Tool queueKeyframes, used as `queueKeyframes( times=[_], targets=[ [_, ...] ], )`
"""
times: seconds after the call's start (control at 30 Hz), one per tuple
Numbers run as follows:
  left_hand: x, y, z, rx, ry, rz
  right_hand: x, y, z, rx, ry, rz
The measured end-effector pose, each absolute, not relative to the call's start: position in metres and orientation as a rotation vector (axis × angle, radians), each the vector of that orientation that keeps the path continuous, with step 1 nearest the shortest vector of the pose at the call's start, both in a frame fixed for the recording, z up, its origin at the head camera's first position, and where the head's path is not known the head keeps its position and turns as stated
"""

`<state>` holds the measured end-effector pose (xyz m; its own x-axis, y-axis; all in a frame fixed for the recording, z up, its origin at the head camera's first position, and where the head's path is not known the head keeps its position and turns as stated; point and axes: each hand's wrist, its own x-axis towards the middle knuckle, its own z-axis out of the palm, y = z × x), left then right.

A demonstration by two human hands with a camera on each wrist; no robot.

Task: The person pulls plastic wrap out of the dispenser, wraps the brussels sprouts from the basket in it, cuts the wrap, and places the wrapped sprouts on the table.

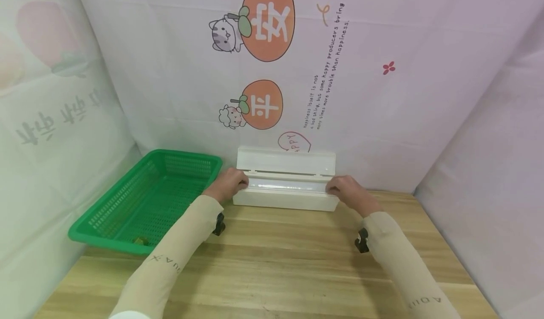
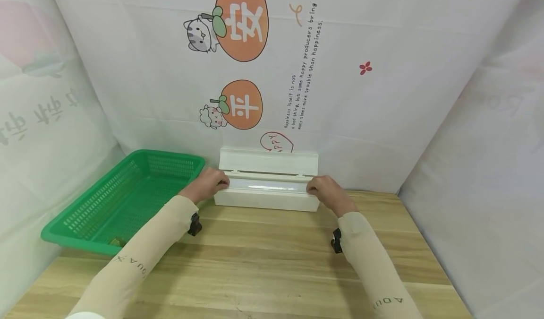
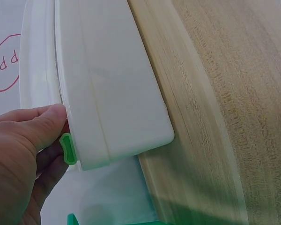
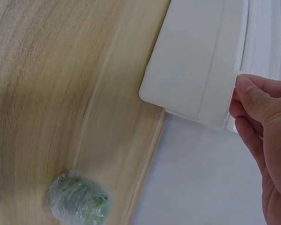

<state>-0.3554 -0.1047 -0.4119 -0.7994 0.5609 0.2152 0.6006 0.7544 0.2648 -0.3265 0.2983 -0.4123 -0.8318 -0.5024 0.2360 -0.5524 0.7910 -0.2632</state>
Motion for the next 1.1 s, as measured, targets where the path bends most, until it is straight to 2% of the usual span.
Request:
queueKeyframes(
  times=[0.33,1.1],
  targets=[
    [-0.356,-0.106,-0.416,-0.912,-2.846,-0.441,-0.332,0.296,-0.418,0.713,-2.850,0.504],
    [-0.364,-0.113,-0.427,-0.949,-2.749,-0.592,-0.333,0.291,-0.414,0.719,-2.730,0.566]
  ],
)
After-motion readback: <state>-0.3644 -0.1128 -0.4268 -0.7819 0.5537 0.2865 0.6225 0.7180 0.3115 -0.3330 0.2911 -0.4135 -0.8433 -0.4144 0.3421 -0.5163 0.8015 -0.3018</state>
